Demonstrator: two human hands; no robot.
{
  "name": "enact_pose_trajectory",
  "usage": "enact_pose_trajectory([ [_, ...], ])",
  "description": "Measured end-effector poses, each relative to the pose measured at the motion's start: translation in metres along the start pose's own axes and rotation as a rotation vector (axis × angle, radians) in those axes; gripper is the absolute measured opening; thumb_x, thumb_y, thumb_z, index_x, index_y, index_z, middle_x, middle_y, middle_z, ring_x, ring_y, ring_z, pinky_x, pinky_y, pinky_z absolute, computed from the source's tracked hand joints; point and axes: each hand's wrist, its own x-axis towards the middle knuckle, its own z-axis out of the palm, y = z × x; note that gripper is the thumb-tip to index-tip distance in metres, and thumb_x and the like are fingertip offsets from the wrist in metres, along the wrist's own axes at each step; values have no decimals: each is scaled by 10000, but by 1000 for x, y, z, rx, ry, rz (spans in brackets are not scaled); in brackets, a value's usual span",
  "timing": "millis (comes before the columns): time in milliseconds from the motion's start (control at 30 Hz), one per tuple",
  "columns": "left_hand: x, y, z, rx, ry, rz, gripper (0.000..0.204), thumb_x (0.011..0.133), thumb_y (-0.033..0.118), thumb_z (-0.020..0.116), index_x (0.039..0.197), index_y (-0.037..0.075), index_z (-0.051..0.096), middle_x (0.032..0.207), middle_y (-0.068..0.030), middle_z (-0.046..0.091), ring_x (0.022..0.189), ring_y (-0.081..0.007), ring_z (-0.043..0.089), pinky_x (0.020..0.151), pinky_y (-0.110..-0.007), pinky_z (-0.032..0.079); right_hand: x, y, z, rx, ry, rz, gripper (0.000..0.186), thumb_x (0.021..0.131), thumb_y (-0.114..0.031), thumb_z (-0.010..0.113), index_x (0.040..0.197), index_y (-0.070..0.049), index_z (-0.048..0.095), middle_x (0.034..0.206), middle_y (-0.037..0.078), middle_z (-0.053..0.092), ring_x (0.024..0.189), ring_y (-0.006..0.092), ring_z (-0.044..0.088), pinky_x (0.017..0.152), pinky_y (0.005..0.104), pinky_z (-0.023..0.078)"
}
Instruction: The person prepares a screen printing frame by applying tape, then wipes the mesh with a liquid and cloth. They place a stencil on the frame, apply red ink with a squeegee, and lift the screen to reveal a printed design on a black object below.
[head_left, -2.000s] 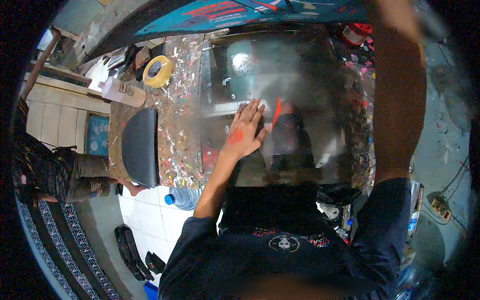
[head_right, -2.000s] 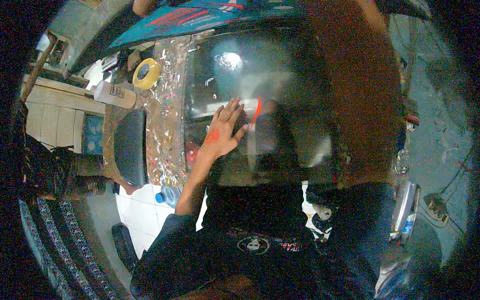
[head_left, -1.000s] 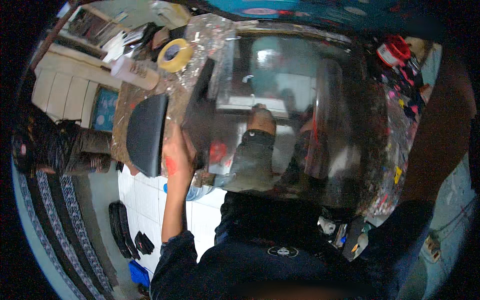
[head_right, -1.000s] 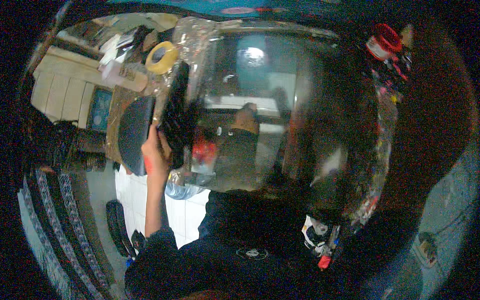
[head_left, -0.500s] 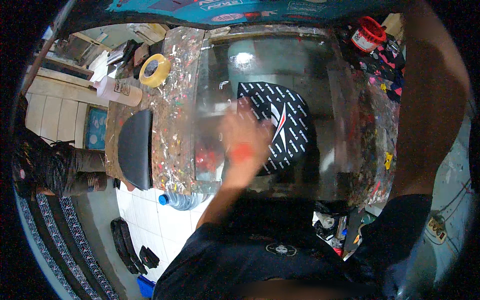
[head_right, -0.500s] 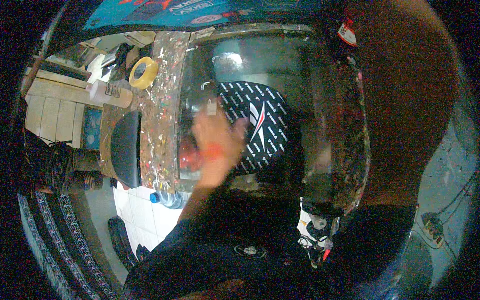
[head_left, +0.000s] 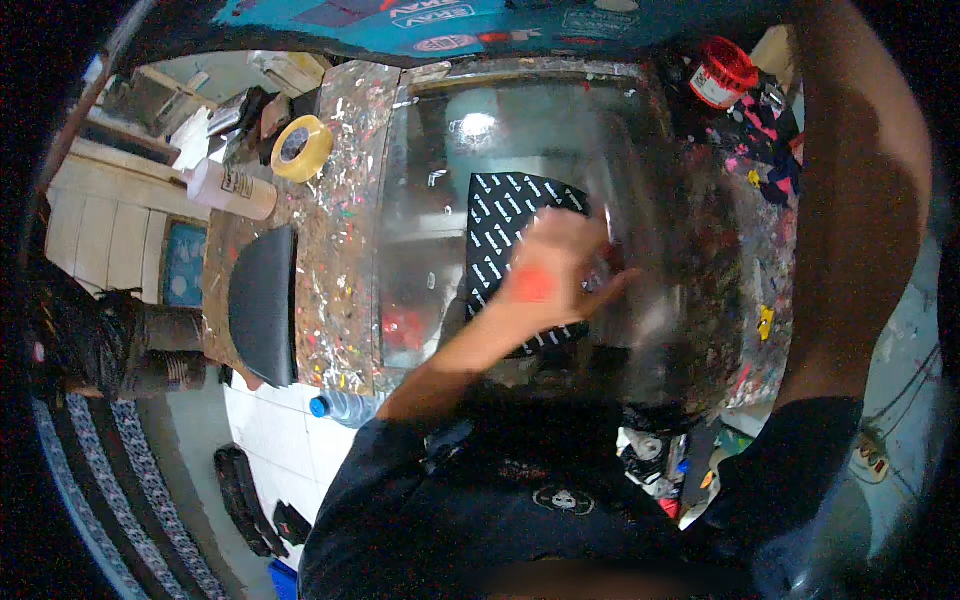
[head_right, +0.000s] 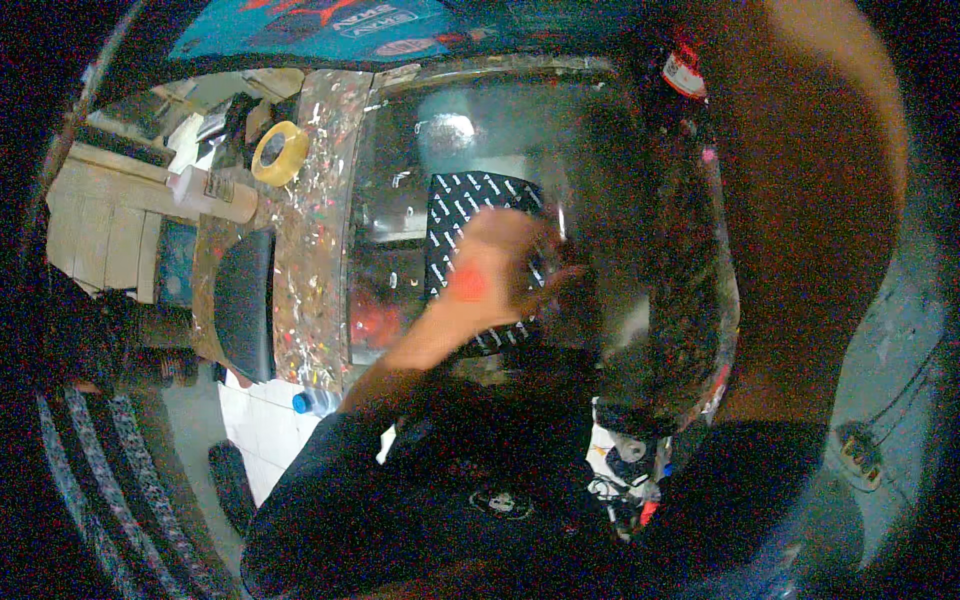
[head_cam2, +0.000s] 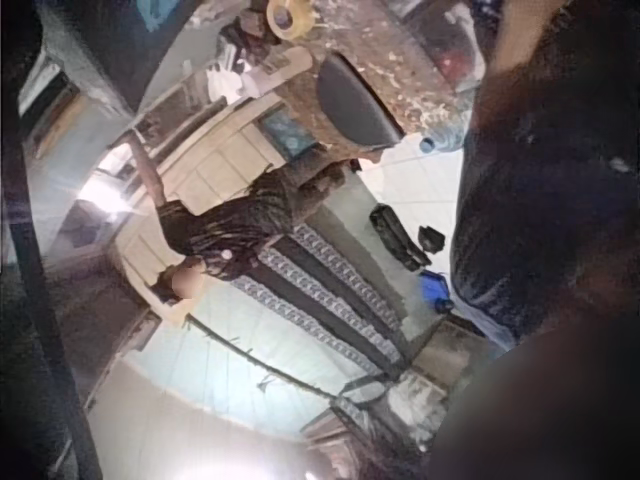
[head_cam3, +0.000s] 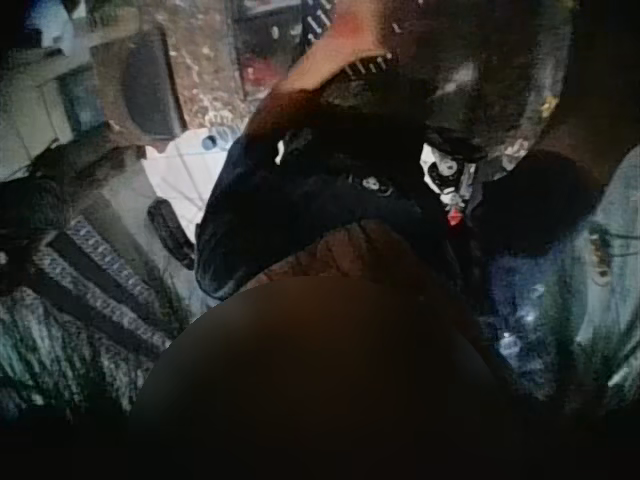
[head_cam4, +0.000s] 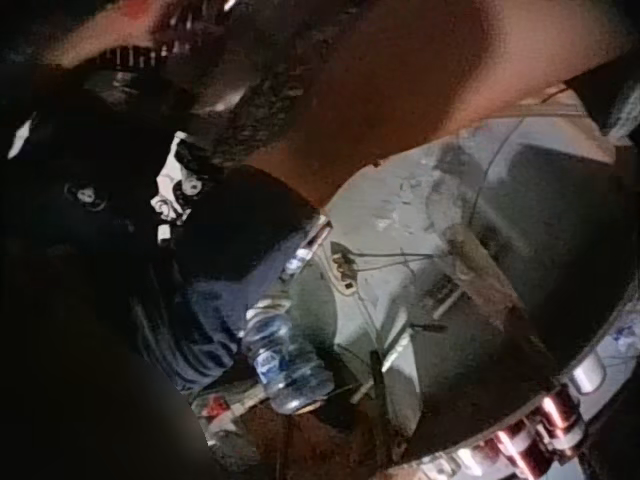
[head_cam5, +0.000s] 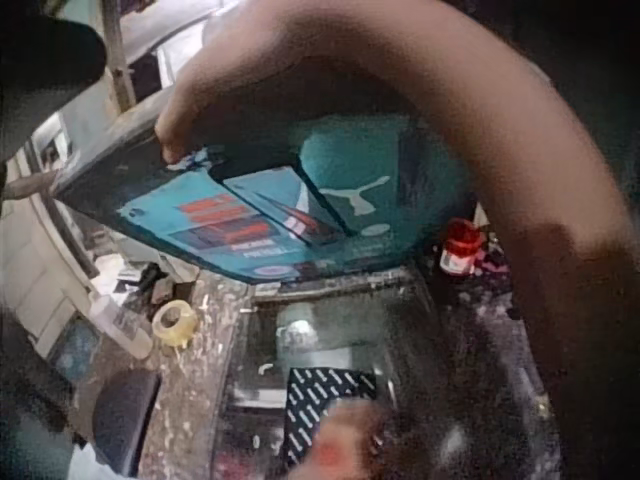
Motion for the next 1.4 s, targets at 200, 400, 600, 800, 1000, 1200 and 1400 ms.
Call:
enact_pose_trajectory([
  [200, -49, -62, -50, 204, -301, 101, 920, 702, 551, 826, 1480, 186, 497, 1614, -298, 181, 1473, -499, 238, 1183, -577, 270, 10, -8, 0, 34, 18, -13, 625, 726, -509, 808, 993, 49, 714, 871, 188, 697, 793, 286, 689, 717, 358, 533],
  [400, -86, -102, -73, 116, -479, -19, 1075, 583, 651, 846, 1512, 247, 487, 1645, -303, 116, 1514, -502, 147, 1216, -588, 196, 11, -2, -1, 28, 17, 4, 622, 732, -510, 802, 995, 46, 711, 873, 186, 694, 793, 286, 685, 715, 361, 530],
  [600, -94, -104, -83, 226, -495, -53, 1097, 566, 693, 833, 1512, 260, 487, 1623, -333, 162, 1505, -517, 157, 1208, -614, 176, 13, -3, 6, 38, -2, -1, 618, 738, -510, 797, 996, 44, 707, 874, 184, 690, 792, 286, 682, 713, 364, 527],
  [800, -100, -113, -80, 251, -468, -95, 993, 684, 712, 761, 1516, 245, 485, 1630, -324, 156, 1517, -495, 143, 1205, -618, 156, 12, -4, 7, 39, -8, -3, 615, 744, -511, 792, 998, 42, 704, 875, 182, 687, 791, 286, 679, 711, 367, 524],
  [1000, -98, -115, -73, 242, -426, -107, 962, 745, 706, 723, 1530, 215, 461, 1617, -320, 203, 1519, -484, 154, 1206, -608, 172, 15, -7, 11, 35, -10, -9, 612, 750, -512, 787, 1000, 40, 701, 877, 180, 683, 791, 286, 675, 709, 370, 521],
  [1200, -100, -119, -73, 290, -441, -76, 1025, 734, 748, 692, 1553, 196, 416, 1626, -291, 215, 1524, -455, 169, 1210, -608, 169, 17, -6, 13, 37, -5, -1, 608, 756, -512, 782, 1001, 38, 698, 878, 177, 680, 790, 287, 672, 707, 373, 518],
  [1400, -100, -122, -72, 295, -450, -69, 1026, 733, 748, 687, 1553, 194, 414, 1627, -282, 223, 1526, -450, 171, 1212, -605, 171, 18, -9, 17, 32, -15, 4, 605, 762, -513, 777, 1003, 36, 695, 879, 175, 676, 789, 287, 668, 705, 375, 515],
])
